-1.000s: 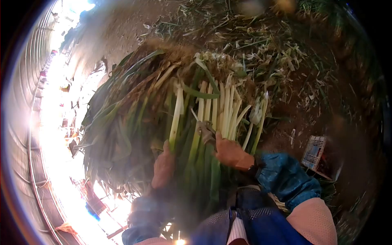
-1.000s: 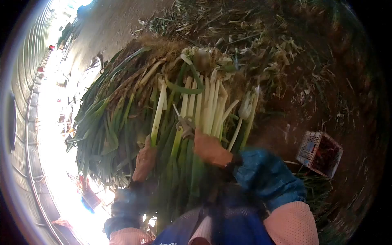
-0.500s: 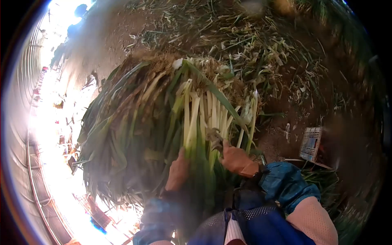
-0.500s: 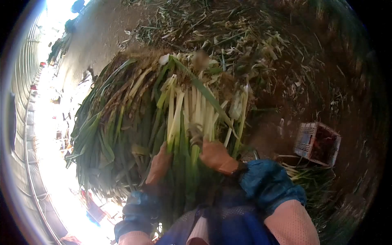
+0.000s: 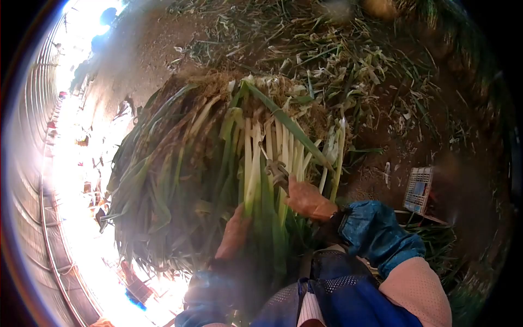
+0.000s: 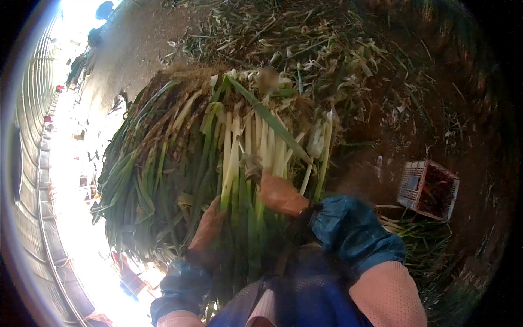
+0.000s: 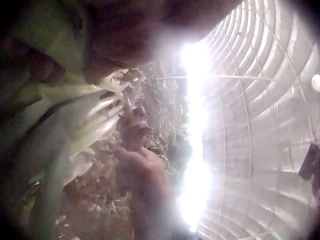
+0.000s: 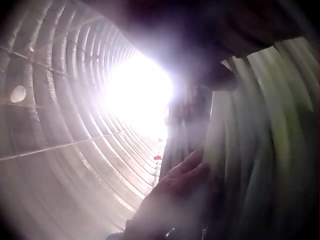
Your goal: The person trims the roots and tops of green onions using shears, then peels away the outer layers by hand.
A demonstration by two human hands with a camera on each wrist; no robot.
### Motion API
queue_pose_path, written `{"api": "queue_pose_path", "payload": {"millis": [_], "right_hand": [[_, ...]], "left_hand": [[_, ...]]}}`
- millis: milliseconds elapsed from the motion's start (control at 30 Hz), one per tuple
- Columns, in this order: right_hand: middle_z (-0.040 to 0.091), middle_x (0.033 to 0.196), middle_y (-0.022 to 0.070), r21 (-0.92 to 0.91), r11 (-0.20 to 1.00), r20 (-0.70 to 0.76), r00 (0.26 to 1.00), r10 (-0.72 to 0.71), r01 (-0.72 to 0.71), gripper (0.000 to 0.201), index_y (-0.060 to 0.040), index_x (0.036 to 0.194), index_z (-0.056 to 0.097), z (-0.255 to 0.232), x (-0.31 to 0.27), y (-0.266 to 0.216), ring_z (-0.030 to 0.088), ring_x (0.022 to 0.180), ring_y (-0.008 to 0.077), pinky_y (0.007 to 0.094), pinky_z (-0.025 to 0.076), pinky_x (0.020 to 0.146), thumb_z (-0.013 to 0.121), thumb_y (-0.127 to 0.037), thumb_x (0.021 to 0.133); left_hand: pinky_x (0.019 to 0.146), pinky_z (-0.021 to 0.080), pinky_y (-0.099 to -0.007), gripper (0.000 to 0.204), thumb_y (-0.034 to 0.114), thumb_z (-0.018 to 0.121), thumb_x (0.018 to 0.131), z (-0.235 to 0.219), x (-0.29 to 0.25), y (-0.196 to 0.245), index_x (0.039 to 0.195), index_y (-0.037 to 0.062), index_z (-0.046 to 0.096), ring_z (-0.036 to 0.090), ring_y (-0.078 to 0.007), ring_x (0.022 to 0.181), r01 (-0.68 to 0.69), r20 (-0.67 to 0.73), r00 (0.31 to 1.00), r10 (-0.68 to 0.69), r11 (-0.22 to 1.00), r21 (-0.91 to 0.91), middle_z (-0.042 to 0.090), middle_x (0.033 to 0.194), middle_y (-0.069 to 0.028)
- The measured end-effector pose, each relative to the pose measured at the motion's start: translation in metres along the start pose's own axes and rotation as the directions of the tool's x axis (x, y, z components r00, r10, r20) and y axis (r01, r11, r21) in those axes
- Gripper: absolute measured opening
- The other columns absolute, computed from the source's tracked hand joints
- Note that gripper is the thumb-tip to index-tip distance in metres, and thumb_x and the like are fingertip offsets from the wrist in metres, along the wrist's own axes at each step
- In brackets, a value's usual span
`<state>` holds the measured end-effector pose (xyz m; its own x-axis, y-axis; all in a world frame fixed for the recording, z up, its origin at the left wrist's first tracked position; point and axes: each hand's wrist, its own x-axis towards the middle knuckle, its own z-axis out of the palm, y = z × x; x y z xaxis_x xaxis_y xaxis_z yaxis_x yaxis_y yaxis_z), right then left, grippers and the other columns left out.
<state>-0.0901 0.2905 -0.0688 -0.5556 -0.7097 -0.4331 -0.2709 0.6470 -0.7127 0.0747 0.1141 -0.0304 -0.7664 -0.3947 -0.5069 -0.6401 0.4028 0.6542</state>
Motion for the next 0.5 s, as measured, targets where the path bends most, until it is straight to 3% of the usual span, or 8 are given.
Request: {"api": "queue_pose_path", "payload": {"millis": [100,200,300,367,467,500], "right_hand": [[0.056,0.083,0.0304,0.026,0.992,-0.051,0.991,-0.123,0.125,0.069,0.0197,0.121,0.025,0.000,0.019,0.013,0.055,0.078,0.0432,0.0490,0.043,0.067,0.054,-0.027,0.078],[0.055,0.085,0.0323,-0.024,0.986,-0.072,0.984,-0.164,0.162,0.072,0.0206,0.122,0.024,-0.005,0.038,0.014,0.055,0.081,0.0442,0.0489,0.043,0.069,0.053,-0.029,0.079],[0.055,0.088,0.0327,0.083,0.996,0.068,0.997,-0.037,0.031,0.074,0.0214,0.123,0.021,-0.020,0.021,-0.002,0.055,0.084,0.0445,0.0489,0.043,0.070,0.053,-0.028,0.079],[0.055,0.088,0.0324,0.023,0.999,0.121,0.992,-0.025,0.022,0.073,0.0207,0.123,0.022,-0.024,-0.004,-0.008,0.055,0.083,0.0448,0.0488,0.043,0.071,0.053,-0.028,0.079],[0.055,0.089,0.0325,-0.049,0.998,0.158,0.986,0.046,-0.038,0.071,0.0191,0.124,0.023,-0.024,-0.016,-0.009,0.055,0.084,0.0447,0.0484,0.043,0.072,0.054,-0.026,0.079],[0.055,0.089,0.0326,-0.070,0.996,0.161,0.984,0.074,-0.063,0.070,0.0184,0.124,0.024,-0.024,-0.016,-0.009,0.055,0.084,0.0446,0.0483,0.043,0.072,0.054,-0.026,0.079]], "left_hand": [[0.086,0.042,-0.0361,0.049,0.017,0.051,0.085,0.003,0.000,-0.009,0.130,0.0059,0.037,0.056,-0.0314,0.102,-0.007,0.007,1.000,0.008,0.995,-0.101,0.057,0.110,-0.0217],[0.087,0.042,-0.0353,0.049,0.017,0.051,0.085,0.001,-0.008,0.000,0.130,0.0052,0.037,0.055,-0.0300,0.103,0.047,0.037,0.998,-0.044,0.996,-0.081,0.056,0.112,-0.0216],[0.088,0.041,-0.0319,0.050,0.012,0.050,0.085,0.001,-0.016,-0.002,0.132,0.0013,0.034,0.054,-0.0253,0.103,0.078,0.068,0.995,-0.073,0.994,-0.079,0.055,0.115,-0.0192],[0.090,0.039,-0.0277,0.052,0.005,0.048,0.085,0.000,-0.032,0.021,0.133,-0.0039,0.031,0.051,-0.0196,0.104,0.121,0.088,0.990,-0.108,0.979,-0.163,0.053,0.116,-0.0162],[0.084,0.042,-0.0259,0.051,0.002,0.048,0.084,0.013,-0.044,0.038,0.132,-0.0025,0.033,0.053,-0.0155,0.097,0.246,0.130,0.969,-0.211,0.756,-0.607,0.055,0.113,-0.0136],[0.082,0.043,-0.0254,0.051,0.003,0.048,0.084,0.021,-0.044,0.025,0.132,-0.0017,0.034,0.054,-0.0146,0.094,0.209,0.116,0.978,-0.176,0.742,-0.637,0.055,0.112,-0.0128]]}}
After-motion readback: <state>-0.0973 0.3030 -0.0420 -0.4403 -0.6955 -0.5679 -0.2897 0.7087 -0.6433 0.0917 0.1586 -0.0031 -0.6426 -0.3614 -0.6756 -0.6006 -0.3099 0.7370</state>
